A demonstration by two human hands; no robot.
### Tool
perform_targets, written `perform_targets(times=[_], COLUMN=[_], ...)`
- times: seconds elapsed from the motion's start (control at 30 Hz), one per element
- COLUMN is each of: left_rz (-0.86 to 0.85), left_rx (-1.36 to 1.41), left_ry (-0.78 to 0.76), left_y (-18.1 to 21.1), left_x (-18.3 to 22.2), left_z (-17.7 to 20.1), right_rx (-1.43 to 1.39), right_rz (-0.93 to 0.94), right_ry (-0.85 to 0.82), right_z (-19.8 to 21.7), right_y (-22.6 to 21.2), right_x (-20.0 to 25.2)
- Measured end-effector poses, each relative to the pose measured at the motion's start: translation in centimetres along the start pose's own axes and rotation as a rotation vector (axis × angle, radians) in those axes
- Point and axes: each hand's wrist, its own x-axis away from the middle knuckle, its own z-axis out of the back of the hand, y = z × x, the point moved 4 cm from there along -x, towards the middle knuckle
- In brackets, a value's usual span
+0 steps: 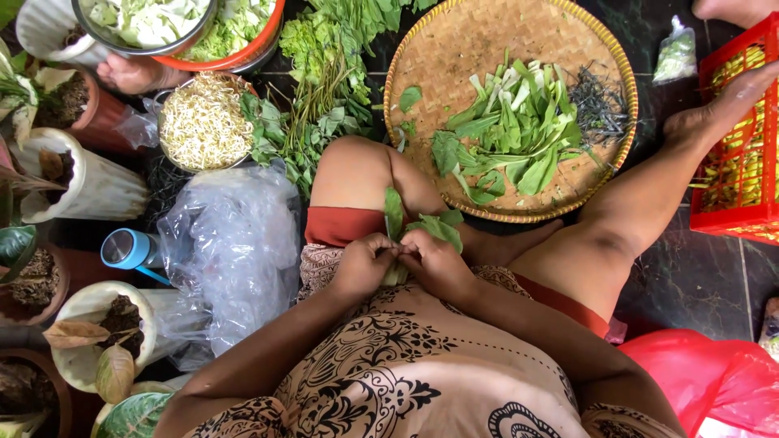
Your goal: A person sitting on the floor is plucking leaves from green leafy vegetables and sorting them onto a round woven tray.
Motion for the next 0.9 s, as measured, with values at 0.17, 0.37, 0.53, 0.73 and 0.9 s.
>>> perform_targets(times=[0.17,0.37,0.53,0.73,0.9], left_rz=[0.037,0.078,0.068,0.086,0.027], left_rx=[0.146,0.302,0.228,0.063,0.320], left_ry=[-0.038,-0.082,-0.040,-0.045,-0.061], left_y=[-3.3,-3.9,-4.0,-3.5,-5.4], left_x=[-1.6,-2.3,-1.8,-1.1,-1.8], left_z=[-1.2,-1.7,-1.3,-0.9,-1.6], right_rx=[-0.093,-0.154,-0.025,0.402,0.647], right_rz=[-0.082,-0.077,0.226,0.492,0.513], right_ry=[-0.077,-0.068,0.033,0.068,0.185], right_z=[0.9,1.6,2.7,4.5,4.1], right_y=[-0.1,-0.1,-1.8,-4.3,-4.3], right_x=[-0.2,-1.0,-1.1,-0.8,0.1])
